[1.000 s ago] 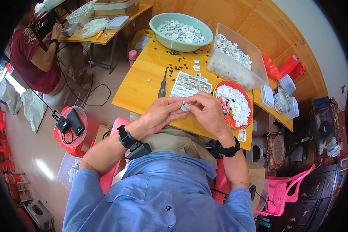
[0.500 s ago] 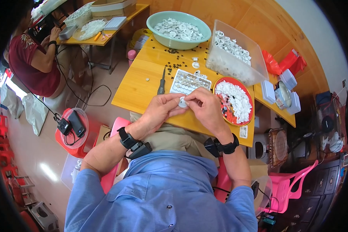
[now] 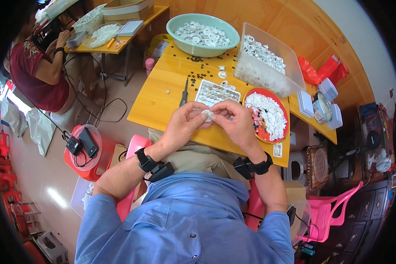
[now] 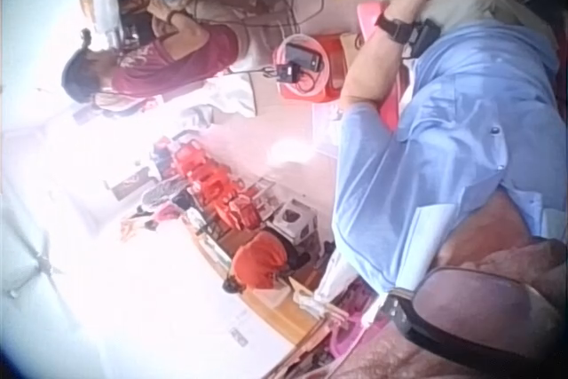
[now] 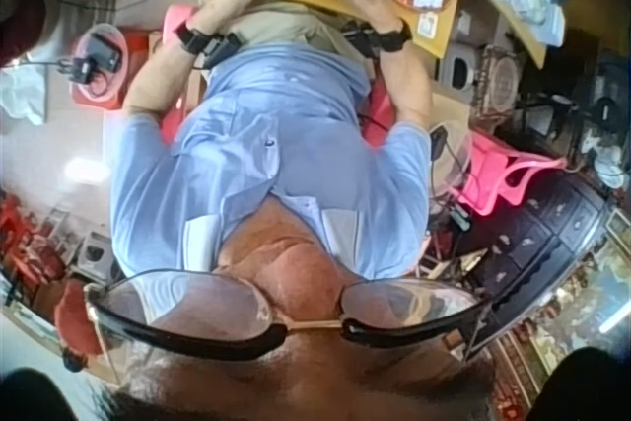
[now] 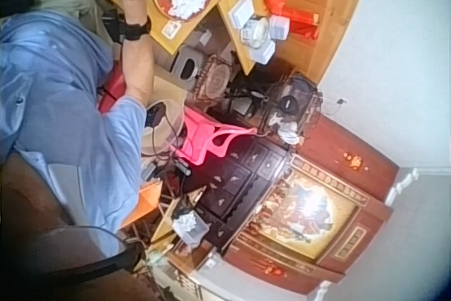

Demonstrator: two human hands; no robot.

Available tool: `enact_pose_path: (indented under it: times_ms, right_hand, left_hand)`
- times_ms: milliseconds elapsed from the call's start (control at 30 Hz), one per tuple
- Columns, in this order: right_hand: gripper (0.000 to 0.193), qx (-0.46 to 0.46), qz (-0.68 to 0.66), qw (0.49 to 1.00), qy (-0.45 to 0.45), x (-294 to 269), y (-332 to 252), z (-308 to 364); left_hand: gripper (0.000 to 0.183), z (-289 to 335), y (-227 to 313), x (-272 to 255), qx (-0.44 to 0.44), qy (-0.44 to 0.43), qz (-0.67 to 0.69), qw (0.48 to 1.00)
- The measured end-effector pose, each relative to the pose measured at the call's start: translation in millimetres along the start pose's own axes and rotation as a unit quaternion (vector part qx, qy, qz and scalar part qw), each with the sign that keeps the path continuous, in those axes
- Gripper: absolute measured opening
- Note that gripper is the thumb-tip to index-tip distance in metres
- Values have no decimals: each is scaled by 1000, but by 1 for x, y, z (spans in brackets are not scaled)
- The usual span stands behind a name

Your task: Assembling small plastic components by inserting pins into circular bases.

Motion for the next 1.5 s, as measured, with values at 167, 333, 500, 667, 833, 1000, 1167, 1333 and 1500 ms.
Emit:
enact_pose_path:
  times_ms: [167, 333, 500, 667, 833, 1000, 1167, 1333, 1500]
  right_hand:
    - [9, -68, 130, 988, 40, 1, -11, 2]
    - [7, -84, 130, 987, 44, 1, -7, 1]
    - [5, -62, 134, 987, 58, 6, -6, 3]
    - [13, -9, 79, 996, 50, 10, 1, 2]
    - [13, -28, 95, 993, 62, 13, 4, 2]
    - [11, -18, 97, 993, 57, 10, 3, 1]
    - [8, -100, 134, 982, 84, 9, -2, 2]
    - [9, -140, 172, 967, 123, 14, -3, 3]
    - [6, -134, 158, 973, 103, 14, -3, 3]
  left_hand:
    - [24, 1, 2, 1, -2, 19, 9, 1000]
    - [22, 1, -1, 2, 10, 23, 0, 1000]
    - [21, 2, -2, 2, 30, 25, -19, 999]
    - [17, 2, -1, 3, 50, 27, -45, 997]
    - [17, 3, -2, 1, 61, 35, -80, 994]
    - [17, 1, 0, 3, 57, 39, -83, 994]
    - [21, 1, 2, 1, 50, 31, -72, 996]
    - [22, 1, 3, 1, 44, 45, -71, 996]
    - [21, 2, 3, 2, 29, 63, -64, 996]
Point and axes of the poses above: each hand's wrist, its own z-axis away from the middle knuckle, its own x-axis out of the palm, y = z × x, the point moved 2 cm from there along -z, towards the middle knuckle, and after that the axes turned 12 degrees about z, right-handed, at the moved point
